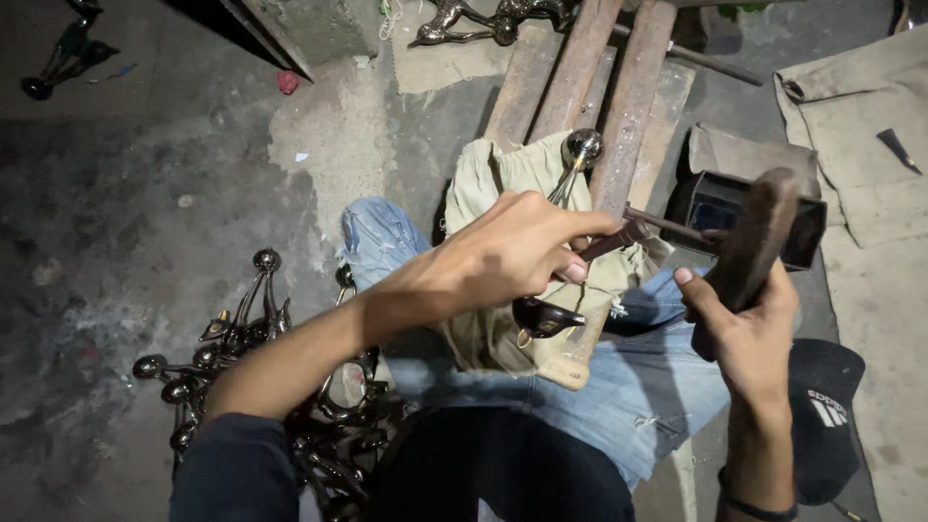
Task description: The person sits on the floor and repeatedly hammers a small metal decorative piece held in a clamp. They adjust the piece's orientation between strikes and continue shaping it with a hammer.
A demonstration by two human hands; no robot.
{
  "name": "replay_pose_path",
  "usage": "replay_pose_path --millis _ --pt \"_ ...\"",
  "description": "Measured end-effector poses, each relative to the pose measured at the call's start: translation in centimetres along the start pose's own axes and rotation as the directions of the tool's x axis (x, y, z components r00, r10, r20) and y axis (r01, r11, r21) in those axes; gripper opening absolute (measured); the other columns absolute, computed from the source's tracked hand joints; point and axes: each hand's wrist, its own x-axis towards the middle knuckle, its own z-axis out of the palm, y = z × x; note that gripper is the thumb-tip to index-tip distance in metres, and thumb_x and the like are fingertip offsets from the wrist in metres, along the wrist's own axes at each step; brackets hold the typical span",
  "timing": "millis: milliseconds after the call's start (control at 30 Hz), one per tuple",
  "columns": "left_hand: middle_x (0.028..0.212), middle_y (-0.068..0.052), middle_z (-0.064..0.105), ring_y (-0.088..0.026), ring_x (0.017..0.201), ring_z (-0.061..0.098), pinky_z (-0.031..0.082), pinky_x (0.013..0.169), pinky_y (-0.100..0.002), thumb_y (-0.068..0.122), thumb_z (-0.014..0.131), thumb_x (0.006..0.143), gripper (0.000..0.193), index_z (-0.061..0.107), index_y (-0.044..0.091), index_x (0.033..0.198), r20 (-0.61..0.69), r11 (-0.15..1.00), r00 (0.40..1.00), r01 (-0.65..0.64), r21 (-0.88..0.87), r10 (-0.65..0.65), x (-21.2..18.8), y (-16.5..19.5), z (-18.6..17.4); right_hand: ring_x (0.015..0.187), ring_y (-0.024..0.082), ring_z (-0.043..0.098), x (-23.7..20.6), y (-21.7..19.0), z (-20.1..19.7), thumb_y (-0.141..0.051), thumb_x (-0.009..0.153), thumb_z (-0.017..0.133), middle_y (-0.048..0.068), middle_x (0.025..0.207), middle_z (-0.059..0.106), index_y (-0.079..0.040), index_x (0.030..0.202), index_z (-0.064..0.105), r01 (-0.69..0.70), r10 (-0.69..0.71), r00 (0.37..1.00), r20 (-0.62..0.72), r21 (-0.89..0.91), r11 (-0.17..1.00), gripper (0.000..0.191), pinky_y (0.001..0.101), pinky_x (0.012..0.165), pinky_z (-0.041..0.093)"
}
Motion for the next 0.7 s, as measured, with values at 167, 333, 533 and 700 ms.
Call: replay_pose_path --millis 167,333,533,700 --pt "0.053 -0.011 0.059 -0.012 0.045 0.057 0.043 0.041 -0.033 0.007 0.067 0.090 0.045 0.059 -0.007 0.133 0.025 0.999 0.999 -0.036 0.031 0.035 0.7 0.1 0.0 0.081 0.012 0.064 0.7 -1.1 -0.8 0.000 0.087 0.081 0.005 0.094 0.065 0.004 0.123 0.059 0.199 -0.202 0.979 0.026 -0.324 0.925 0.043 0.0276 0.072 0.052" --pt "0.054 -0.010 0.060 -0.014 0.043 0.058 0.044 0.040 -0.034 0.005 0.065 0.092 0.044 0.059 -0.006 0.133 0.062 1.000 0.998 0.004 -0.002 -0.004 0.9 0.3 -0.1 0.072 0.014 0.061 0.7 -1.2 0.5 -0.002 0.097 0.078 0.005 0.089 0.062 0.002 0.129 0.052 0.041 -0.024 0.994 -0.108 0.157 0.987 0.041 0.0282 0.070 0.051" --pt "0.060 -0.011 0.065 -0.013 0.049 0.065 0.048 0.045 -0.031 0.005 0.069 0.086 0.047 0.063 -0.002 0.132 0.035 0.998 0.998 -0.056 0.039 0.054 0.6 -0.3 0.2 0.077 0.020 0.058 0.2 -1.0 1.5 -0.001 0.090 0.075 0.011 0.093 0.061 -0.002 0.136 0.053 -0.046 0.051 0.992 -0.116 0.049 0.998 0.051 0.0323 0.068 0.050" --pt "0.087 -0.006 0.078 -0.021 0.045 0.062 0.045 0.035 -0.032 0.003 0.061 0.096 0.037 0.065 0.005 0.133 0.066 0.993 0.998 0.025 -0.119 -0.017 0.0 -2.4 -0.4 0.099 0.020 0.066 -2.0 3.0 1.1 0.003 0.081 0.074 0.012 0.111 0.069 0.005 0.133 0.058 0.226 -0.216 0.974 0.069 -0.308 0.924 0.055 0.0344 0.089 0.053"
